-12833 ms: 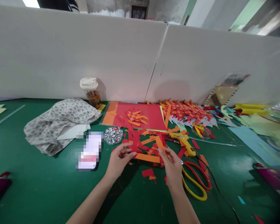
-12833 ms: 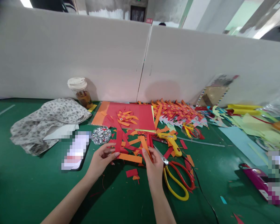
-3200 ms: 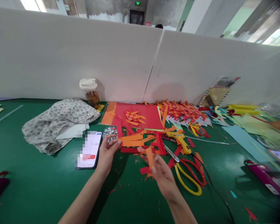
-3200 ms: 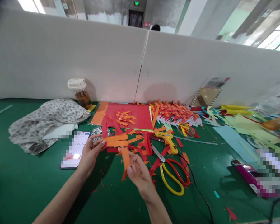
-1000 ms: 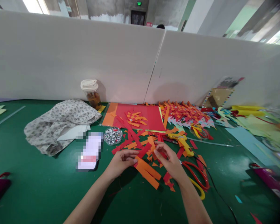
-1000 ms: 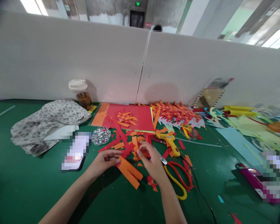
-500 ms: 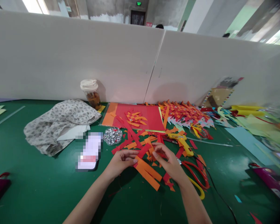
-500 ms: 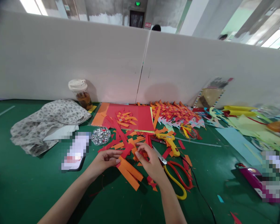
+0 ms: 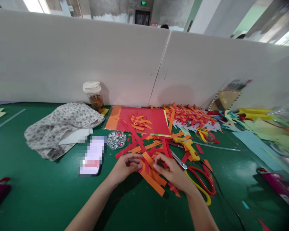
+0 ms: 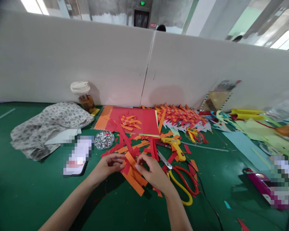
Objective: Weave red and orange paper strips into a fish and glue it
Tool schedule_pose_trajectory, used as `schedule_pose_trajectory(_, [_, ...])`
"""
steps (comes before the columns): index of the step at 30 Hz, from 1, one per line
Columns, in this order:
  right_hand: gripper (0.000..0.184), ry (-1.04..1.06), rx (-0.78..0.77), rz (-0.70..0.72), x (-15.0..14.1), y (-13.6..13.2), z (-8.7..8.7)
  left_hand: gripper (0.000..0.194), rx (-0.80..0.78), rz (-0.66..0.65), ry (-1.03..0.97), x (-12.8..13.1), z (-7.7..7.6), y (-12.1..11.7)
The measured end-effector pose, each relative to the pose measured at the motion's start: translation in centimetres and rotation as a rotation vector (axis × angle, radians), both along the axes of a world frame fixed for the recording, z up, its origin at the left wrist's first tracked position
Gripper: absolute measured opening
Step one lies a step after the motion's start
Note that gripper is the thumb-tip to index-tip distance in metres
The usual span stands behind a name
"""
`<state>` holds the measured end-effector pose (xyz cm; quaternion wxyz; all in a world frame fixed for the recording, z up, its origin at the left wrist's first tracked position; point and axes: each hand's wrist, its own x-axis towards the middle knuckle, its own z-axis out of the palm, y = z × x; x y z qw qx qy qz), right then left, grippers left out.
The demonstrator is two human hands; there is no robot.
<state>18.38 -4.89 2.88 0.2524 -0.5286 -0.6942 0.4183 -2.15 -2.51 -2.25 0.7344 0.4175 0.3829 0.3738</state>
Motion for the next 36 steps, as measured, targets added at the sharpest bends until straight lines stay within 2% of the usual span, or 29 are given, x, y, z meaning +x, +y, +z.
schedule_pose_trajectory(6, [0.019, 0.135, -0.081, -0.062, -0.7, 0.1, -1.1, 0.034, -0.016, 0.008, -0.044, -0.1, -0.3, -0.2])
schedule_pose_trajectory(11, [0.023, 0.180, -0.045, -0.173, -1.0, 0.5, -2.2, 0.034, -0.031, 0.019, -0.061, 0.0, -0.2, -0.2])
schedule_pose_trajectory(19, [0.028, 0.267, -0.060, -0.262, -0.8, 0.7, -3.2, 0.032, -0.019, 0.023, -0.057, 0.0, -0.1, -0.1])
schedule_pose_trajectory(26, [0.059, 0.200, -0.105, -0.222, -0.9, 0.1, -2.5, 0.035, -0.029, 0.033, -0.051, 0.1, 0.0, 0.0])
schedule_pose_trajectory(32, [0.042, 0.166, -0.128, -0.288, -0.5, 0.2, -1.7, 0.035, -0.011, 0.023, -0.048, 0.1, -0.4, 0.0])
schedule_pose_trajectory(36, [0.050, 0.271, -0.159, -0.340, -0.4, 0.5, -1.9, 0.033, 0.005, 0.003, -0.031, 0.2, -0.4, -0.1])
